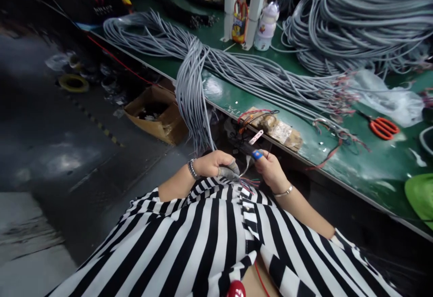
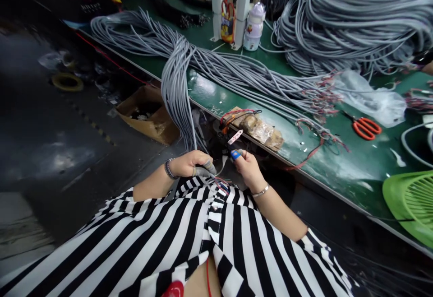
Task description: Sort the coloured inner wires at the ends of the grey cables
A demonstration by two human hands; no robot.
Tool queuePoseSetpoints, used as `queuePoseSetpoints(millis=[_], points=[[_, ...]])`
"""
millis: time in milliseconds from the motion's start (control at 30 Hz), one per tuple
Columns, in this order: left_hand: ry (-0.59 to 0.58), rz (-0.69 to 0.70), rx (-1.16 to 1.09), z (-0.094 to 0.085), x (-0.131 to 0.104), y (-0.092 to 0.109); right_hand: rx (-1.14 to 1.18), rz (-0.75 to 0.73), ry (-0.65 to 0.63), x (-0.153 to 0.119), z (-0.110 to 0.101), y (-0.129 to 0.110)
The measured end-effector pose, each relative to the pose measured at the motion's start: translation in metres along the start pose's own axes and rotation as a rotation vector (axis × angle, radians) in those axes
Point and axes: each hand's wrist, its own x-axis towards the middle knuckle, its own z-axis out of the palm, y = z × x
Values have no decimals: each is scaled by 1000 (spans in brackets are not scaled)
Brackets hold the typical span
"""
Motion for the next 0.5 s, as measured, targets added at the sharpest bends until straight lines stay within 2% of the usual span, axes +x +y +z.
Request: queuePoseSetpoints(millis=[100,200,300,400,500], points=[[135,24,28,-2,-1,-2,55,-27,77,8,-14,1],[297,27,0,-6,2,-6,12,-26,0,17,-24,-1],[419,30,-60,-9,13,-12,-17,12,-83,29,-25,-9],[435,14,-95,-10,27,-20,-3,46,-140,42,-17,-18],[406,-23,-121,-10,40,-28,50,27,-81,50,-8,-22]])
